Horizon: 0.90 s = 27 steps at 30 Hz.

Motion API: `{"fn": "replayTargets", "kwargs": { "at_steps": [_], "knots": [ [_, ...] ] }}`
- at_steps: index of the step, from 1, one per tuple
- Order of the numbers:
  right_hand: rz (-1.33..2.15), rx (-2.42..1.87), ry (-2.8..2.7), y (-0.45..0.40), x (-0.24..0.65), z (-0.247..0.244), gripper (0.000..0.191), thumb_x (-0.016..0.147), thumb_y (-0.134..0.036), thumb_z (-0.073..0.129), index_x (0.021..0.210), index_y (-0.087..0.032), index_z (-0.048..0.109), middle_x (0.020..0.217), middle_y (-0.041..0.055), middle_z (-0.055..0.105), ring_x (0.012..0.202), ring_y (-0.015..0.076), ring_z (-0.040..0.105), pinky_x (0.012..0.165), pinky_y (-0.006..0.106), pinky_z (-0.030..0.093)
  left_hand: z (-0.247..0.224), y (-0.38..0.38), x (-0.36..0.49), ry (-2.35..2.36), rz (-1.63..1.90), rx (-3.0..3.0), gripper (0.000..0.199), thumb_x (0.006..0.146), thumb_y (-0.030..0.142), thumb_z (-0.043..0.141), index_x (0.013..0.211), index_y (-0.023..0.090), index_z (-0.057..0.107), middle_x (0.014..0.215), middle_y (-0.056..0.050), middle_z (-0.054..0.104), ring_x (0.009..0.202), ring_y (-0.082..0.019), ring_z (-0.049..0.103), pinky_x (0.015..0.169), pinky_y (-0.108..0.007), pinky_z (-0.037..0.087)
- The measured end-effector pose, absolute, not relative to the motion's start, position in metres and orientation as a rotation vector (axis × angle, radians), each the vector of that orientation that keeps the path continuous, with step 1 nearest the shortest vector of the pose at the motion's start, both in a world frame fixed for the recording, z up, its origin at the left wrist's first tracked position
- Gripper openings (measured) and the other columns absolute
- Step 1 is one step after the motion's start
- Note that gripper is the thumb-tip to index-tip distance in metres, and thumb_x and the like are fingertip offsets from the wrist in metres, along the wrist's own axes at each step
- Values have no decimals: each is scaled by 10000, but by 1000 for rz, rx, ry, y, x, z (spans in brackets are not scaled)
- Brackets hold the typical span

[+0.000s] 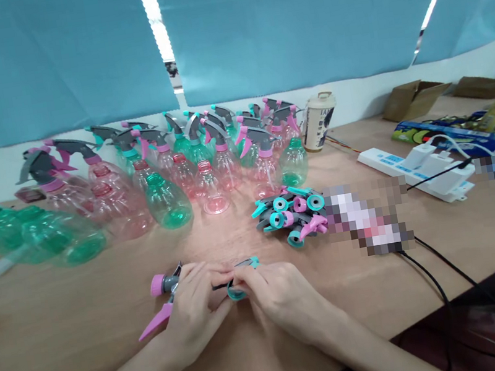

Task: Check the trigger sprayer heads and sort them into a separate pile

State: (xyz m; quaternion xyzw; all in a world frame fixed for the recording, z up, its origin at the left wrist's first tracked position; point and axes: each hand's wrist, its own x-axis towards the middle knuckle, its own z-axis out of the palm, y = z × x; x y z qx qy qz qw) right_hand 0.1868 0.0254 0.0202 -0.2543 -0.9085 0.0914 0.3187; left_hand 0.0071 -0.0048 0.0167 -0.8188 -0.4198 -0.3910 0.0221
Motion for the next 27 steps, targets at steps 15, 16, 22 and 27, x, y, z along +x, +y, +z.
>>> {"fn": "replayTargets", "kwargs": {
  "at_steps": [15, 16, 22, 27],
  "knots": [
    [289, -690, -2350, 13, 195, 23, 219, 967, -198, 338, 925, -150, 547, 709, 25, 655, 588, 146, 616, 507, 248, 428, 16, -6, 10, -1281, -1155, -2608, 103, 861, 128, 501, 919, 204, 540, 906, 2, 702, 783, -165, 638, 699, -316, 372],
    [306, -709, -2342, 11, 197, 22, 231, 969, -208, 333, 878, -164, 541, 671, 11, 636, 554, 137, 596, 492, 242, 412, 16, -4, 8, -1323, -1158, -2597, 109, 859, 129, 506, 926, 207, 541, 904, 7, 702, 787, -169, 639, 701, -319, 373],
    [296, -796, -2183, 4, 213, 29, 171, 958, -239, 389, 871, -194, 529, 632, -17, 629, 520, 110, 587, 493, 211, 406, 17, 2, -2, -1503, -1176, -2534, 138, 823, 131, 558, 931, 216, 560, 870, 22, 696, 782, -180, 636, 728, -331, 365],
    [294, -677, -2131, 11, 204, 38, 137, 929, -193, 450, 889, -179, 580, 693, -4, 680, 583, 95, 630, 545, 177, 456, 15, -3, 5, -1471, -1228, -2560, 133, 833, 193, 601, 954, 208, 549, 860, 14, 674, 773, -164, 612, 748, -318, 363]
  ]
}}
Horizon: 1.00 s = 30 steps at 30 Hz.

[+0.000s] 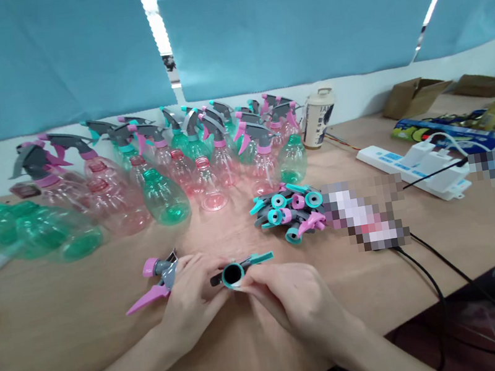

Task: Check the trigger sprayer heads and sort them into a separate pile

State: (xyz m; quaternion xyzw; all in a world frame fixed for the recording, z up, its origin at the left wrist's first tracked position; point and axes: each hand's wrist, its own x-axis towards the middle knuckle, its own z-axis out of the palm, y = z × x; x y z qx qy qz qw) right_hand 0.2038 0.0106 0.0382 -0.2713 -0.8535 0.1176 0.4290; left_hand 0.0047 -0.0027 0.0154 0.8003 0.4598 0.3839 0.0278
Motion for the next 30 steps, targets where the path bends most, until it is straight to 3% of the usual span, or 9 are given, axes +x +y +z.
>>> {"fn": "replayTargets", "kwargs": {
  "at_steps": [7, 14, 19, 24, 30],
  "knots": [
    [187, -575, -2127, 29, 189, 31, 115, 884, -152, 530, 976, -185, 589, 780, 23, 722, 633, 125, 658, 598, 218, 493, 17, -5, 5, 1453, 1295, 2376, 210, 862, 348, 584, 1012, 208, 541, 893, -11, 661, 819, -181, 590, 770, -328, 394],
    [108, -465, -2192, 43, 185, 20, 130, 872, -150, 545, 968, -192, 621, 769, 19, 719, 658, 135, 663, 601, 230, 482, 15, -7, 3, 1463, 1289, 2293, 221, 872, 327, 567, 1065, 224, 538, 952, -25, 654, 873, -195, 586, 776, -334, 430],
    [405, -563, -2344, 47, 186, 40, 156, 908, -245, 510, 924, -195, 658, 794, 8, 727, 672, 120, 662, 599, 210, 473, 12, -7, 2, 1514, 1250, 2208, 245, 888, 287, 539, 1125, 232, 510, 1017, -39, 630, 924, -199, 581, 785, -332, 458],
    [687, -637, -2388, 54, 187, 67, 154, 895, -224, 526, 895, -195, 678, 762, -20, 719, 593, 80, 612, 544, 180, 440, 11, -6, 2, 1485, 1263, 2200, 290, 866, 315, 580, 1134, 232, 503, 1020, -39, 626, 946, -202, 578, 802, -334, 470],
    [797, -709, -2498, 76, 185, 94, 122, 847, -245, 591, 939, -210, 664, 732, -28, 680, 611, 91, 601, 523, 195, 434, 12, -5, 3, 1448, 1279, 2177, 298, 866, 332, 580, 1141, 243, 505, 1049, -46, 622, 972, -208, 580, 802, -347, 490]
  ]
}}
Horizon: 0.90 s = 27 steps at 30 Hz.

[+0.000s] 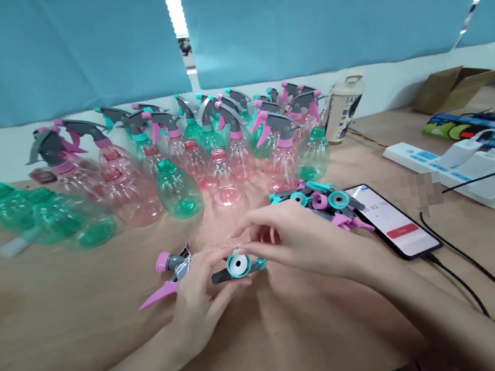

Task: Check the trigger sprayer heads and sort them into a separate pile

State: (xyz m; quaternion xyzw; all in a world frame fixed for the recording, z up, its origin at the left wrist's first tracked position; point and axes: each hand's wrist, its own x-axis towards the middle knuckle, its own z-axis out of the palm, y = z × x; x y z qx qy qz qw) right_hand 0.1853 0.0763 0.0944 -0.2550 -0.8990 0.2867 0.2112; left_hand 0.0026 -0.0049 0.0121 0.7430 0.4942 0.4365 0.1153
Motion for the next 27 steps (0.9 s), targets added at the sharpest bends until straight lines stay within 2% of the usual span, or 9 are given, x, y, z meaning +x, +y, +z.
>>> {"fn": "replayTargets", "kwargs": {
  "at_steps": [6, 15, 21, 27],
  "knots": [
    [849, -563, -2641, 90, 180, 102, 46, 786, -159, 639, 793, -197, 615, 692, -58, 628, 574, 69, 561, 489, 168, 420, 11, -5, 3, 1467, 1272, 2135, 288, 848, 327, 605, 1112, 248, 520, 1017, -37, 620, 957, -204, 581, 789, -336, 502],
    [971, -565, -2666, 83, 175, 96, 154, 788, -84, 576, 898, -185, 614, 731, -37, 637, 609, 85, 570, 535, 189, 453, 12, -4, 3, 1490, 1233, 2203, 244, 833, 339, 622, 1033, 214, 558, 951, -32, 647, 892, -201, 588, 768, -330, 472],
    [935, -540, -2662, 85, 178, 96, 248, 750, -45, 576, 948, -194, 592, 736, -53, 608, 616, 75, 556, 553, 178, 446, 11, -3, 2, 1487, 1253, 2223, 288, 847, 370, 593, 1087, 227, 521, 953, -32, 643, 883, -199, 590, 763, -327, 471],
    [935, -609, -2699, 84, 177, 97, 172, 750, -97, 601, 893, -188, 578, 772, -40, 611, 644, 84, 541, 550, 194, 408, 11, -4, 3, 1512, 1222, 2198, 273, 862, 370, 572, 1086, 218, 530, 956, -34, 644, 894, -197, 592, 774, -327, 475]
  ]
}}
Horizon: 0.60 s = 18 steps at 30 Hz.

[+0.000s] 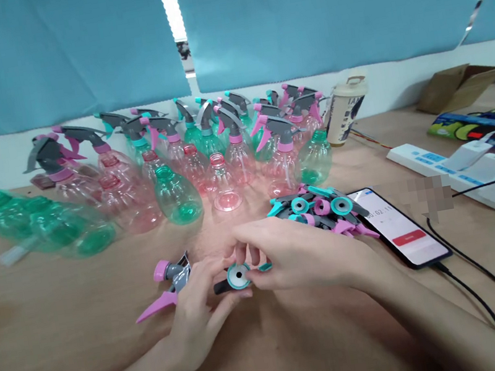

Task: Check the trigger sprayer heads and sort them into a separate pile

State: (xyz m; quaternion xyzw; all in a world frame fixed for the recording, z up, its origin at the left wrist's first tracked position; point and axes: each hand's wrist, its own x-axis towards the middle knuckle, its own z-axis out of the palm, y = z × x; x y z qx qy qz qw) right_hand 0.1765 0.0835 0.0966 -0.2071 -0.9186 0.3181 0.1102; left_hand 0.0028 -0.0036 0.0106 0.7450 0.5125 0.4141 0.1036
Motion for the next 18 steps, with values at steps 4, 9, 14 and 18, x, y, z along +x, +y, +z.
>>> {"fn": "replayTargets", "kwargs": {
  "at_steps": [4, 9, 14, 18],
  "knots": [
    [847, -629, -2726, 81, 176, 97, 153, 751, -111, 611, 870, -192, 558, 807, -35, 619, 695, 95, 544, 567, 207, 371, 12, -4, 3, 1509, 1222, 2212, 257, 867, 352, 569, 1080, 211, 540, 948, -35, 648, 889, -197, 595, 770, -326, 479],
    [678, -628, -2750, 76, 173, 95, 127, 789, -114, 572, 875, -199, 533, 842, -29, 627, 719, 105, 547, 573, 220, 338, 13, -3, 2, 1449, 1243, 2256, 214, 882, 321, 552, 1060, 204, 532, 932, -42, 652, 876, -198, 605, 754, -330, 486],
    [453, -617, -2802, 70, 170, 93, 106, 811, -130, 545, 854, -191, 468, 759, -28, 592, 651, 111, 518, 533, 244, 289, 12, -2, 2, 1458, 1290, 2289, 208, 881, 307, 552, 1058, 199, 525, 981, -61, 651, 933, -213, 606, 773, -340, 495],
    [357, -609, -2808, 64, 171, 88, 96, 835, -157, 535, 881, -187, 457, 759, -21, 570, 621, 117, 496, 515, 262, 273, 12, -3, 2, 1466, 1267, 2287, 179, 898, 315, 518, 1034, 198, 518, 996, -70, 640, 930, -214, 608, 762, -337, 503]
  ]
}}
